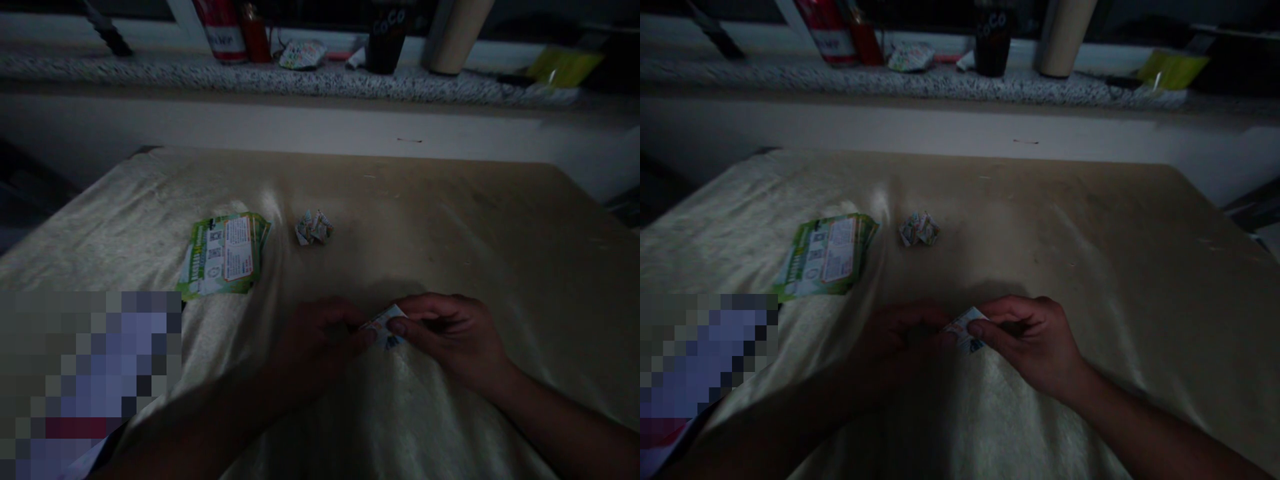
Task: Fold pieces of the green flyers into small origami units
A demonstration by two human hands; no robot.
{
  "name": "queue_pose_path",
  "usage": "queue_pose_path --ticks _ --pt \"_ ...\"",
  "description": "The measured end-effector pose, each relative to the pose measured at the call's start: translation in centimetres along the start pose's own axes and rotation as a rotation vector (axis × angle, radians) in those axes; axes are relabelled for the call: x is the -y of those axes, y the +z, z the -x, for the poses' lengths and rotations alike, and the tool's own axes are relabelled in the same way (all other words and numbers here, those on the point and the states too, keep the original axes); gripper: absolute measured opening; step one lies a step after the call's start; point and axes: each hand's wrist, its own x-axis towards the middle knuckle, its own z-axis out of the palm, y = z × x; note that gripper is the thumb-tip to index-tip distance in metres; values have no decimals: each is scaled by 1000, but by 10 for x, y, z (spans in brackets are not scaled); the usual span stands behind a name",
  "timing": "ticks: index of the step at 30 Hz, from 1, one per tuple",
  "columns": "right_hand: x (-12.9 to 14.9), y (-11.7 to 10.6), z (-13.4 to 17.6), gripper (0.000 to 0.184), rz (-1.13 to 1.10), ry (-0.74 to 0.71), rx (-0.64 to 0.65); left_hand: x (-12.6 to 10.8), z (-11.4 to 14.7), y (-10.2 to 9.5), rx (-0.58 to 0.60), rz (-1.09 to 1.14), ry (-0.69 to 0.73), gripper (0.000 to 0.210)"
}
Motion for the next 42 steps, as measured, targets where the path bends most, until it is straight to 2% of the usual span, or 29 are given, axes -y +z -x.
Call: queue_pose_path --ticks 6,9,16,20,25,33,38,42 --pt "2 -1 0 5 28 -5 13 1 -1 -5 56 147 -70 21" --pt "3 0 1 5 19 -4 15 -3 -2 -7 90 110 -98 22" --pt "1 6 5 3 148 -111 37 -7 -1 1 6 -118 53 16" --pt "0 7 8 5 187 -138 61 -10 -3 1 33 -119 70 15" --pt "-2 6 9 14 107 -133 92 -9 -3 -1 29 -124 64 15" --pt "-3 7 8 16 104 -177 75 -10 -2 1 36 -167 126 11" --pt "-3 7 8 10 114 -123 81 -8 -2 0 77 -160 89 15" --pt "-4 5 9 14 66 -100 61 -7 -2 -2 68 -103 23 19"
